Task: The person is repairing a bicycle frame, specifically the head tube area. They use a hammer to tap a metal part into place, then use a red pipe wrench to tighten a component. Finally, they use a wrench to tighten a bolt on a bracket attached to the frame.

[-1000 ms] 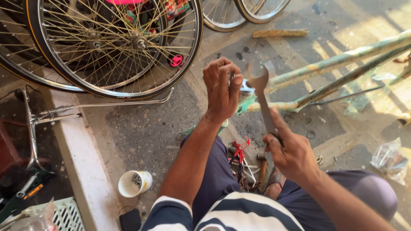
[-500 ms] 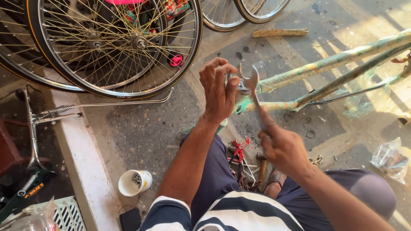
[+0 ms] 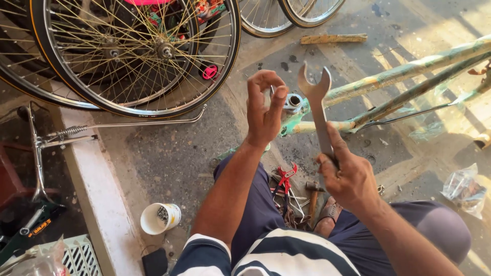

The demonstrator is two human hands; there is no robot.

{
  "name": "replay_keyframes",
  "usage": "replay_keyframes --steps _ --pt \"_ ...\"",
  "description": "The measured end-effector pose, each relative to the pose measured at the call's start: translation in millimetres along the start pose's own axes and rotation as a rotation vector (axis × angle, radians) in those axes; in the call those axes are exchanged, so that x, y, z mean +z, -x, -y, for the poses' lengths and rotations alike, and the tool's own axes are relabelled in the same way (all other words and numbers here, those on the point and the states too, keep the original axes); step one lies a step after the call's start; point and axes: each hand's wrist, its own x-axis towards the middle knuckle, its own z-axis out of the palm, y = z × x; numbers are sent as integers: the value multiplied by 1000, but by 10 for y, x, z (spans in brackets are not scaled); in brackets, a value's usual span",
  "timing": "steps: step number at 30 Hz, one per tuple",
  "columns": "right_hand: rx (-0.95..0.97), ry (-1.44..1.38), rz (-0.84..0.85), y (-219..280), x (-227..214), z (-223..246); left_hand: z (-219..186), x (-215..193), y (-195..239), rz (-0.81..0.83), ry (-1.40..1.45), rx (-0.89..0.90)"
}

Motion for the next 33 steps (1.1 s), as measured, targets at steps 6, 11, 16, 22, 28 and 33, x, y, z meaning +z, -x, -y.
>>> replay_keyframes --steps 6,11,16,22,28,33 --pt "18 -38 -33 -4 -26 -55 124 147 -29 -55 -53 -6" --pt "59 30 13 -21 -61 -80 90 126 -72 -43 -164 82" --pt "76 -8 -34 44 -24 -114 57 140 -100 -75 -286 104" --pt "-111 -104 -172 104 35 -171 60 119 -127 -58 -377 128" --pt "77 -153 32 74 -25 -126 55 89 -173 -7 -443 145" --pt "-52 -175 -12 86 56 -146 -1 76 -188 7 -493 175"
